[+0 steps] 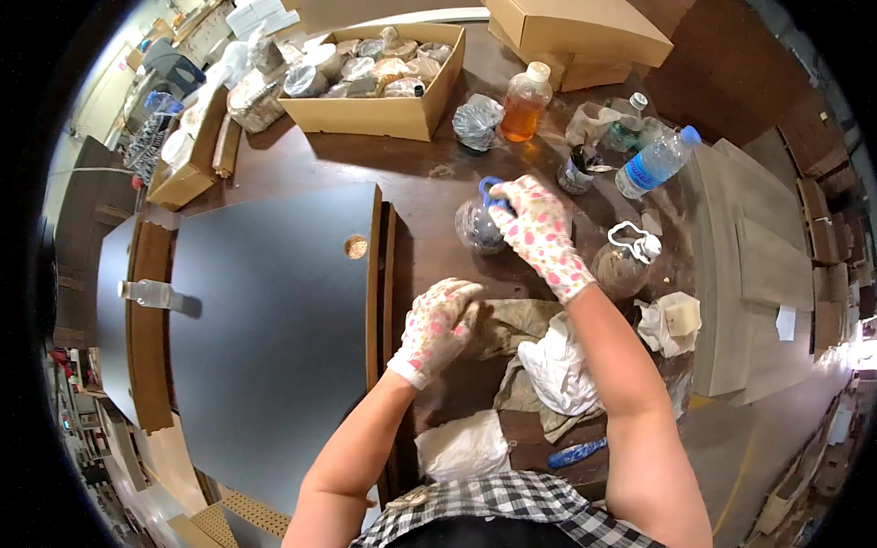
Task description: The person wipes a black wooden panel with a cloth and then uses a spatula to apply a dark filler substance from a small container into a hole in the panel.
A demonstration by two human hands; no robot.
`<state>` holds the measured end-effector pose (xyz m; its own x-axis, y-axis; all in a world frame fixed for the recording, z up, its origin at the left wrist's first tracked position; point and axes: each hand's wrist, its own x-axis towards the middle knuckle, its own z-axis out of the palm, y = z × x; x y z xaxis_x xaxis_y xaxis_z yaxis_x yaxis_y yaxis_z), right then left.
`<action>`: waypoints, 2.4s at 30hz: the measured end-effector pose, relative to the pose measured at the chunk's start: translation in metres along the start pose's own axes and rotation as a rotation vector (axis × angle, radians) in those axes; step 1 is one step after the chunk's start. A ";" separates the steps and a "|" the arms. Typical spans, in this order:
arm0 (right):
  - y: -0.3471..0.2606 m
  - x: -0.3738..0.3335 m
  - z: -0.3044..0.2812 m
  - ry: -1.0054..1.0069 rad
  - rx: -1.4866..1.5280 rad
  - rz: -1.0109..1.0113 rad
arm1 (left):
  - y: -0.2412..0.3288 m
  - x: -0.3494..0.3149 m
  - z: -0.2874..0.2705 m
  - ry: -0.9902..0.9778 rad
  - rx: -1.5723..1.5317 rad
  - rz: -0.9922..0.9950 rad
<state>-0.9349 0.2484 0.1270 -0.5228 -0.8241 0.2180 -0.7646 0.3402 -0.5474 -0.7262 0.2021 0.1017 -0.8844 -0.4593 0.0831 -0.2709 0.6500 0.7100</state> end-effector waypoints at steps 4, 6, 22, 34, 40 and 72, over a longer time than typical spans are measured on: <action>-0.012 0.018 -0.059 0.212 0.077 0.005 | 0.001 0.003 0.008 0.065 -0.199 -0.178; -0.008 0.037 -0.058 0.232 -0.061 -0.073 | -0.004 0.012 0.012 0.138 -0.092 -0.129; 0.037 -0.013 -0.025 0.079 -0.297 0.184 | -0.008 0.077 0.020 0.148 -0.308 -0.236; 0.068 -0.042 0.006 -0.072 -0.038 0.543 | 0.006 -0.022 -0.025 0.052 -0.853 -0.169; 0.032 -0.062 -0.012 0.010 0.996 0.878 | -0.010 -0.021 -0.031 0.051 -1.109 -0.284; -0.038 -0.254 -0.071 -0.129 1.234 0.654 | 0.055 -0.055 0.048 0.180 0.360 -0.057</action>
<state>-0.7999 0.4774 0.1499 -0.5616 -0.7313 -0.3871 0.4561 0.1168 -0.8822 -0.7106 0.2922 0.1022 -0.7921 -0.5786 0.1944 -0.4615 0.7761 0.4296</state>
